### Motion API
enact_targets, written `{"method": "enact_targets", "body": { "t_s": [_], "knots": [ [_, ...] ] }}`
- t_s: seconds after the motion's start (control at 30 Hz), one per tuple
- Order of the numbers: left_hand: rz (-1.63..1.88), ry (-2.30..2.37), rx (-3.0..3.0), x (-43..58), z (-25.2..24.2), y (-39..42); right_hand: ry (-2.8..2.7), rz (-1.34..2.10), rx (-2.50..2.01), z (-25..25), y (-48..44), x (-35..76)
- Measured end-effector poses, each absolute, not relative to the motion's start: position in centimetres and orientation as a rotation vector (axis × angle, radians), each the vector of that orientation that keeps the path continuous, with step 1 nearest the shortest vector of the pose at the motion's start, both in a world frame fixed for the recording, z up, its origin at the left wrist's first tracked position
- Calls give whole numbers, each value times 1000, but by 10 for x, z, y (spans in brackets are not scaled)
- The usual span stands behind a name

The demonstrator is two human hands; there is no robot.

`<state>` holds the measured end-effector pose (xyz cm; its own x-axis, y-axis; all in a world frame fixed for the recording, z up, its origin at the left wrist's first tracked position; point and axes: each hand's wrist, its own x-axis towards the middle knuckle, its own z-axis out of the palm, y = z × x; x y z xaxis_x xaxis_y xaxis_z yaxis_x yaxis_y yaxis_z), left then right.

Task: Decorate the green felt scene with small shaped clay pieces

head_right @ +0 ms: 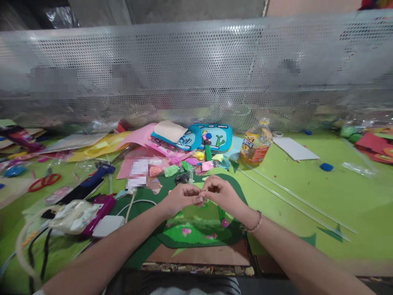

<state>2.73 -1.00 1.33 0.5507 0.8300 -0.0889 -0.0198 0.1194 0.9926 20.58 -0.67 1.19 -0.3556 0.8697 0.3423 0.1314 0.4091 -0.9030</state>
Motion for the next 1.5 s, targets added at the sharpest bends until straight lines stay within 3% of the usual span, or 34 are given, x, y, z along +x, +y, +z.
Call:
{"method": "enact_targets", "body": {
  "t_s": [0.77,1.5],
  "knots": [
    [667,785,1368,26,21,-14,-1586,1443,-752,13,-8,207],
    [692,776,1258,22,9,-10,-1534,1574,-703,1,-5,204]
  ]
}}
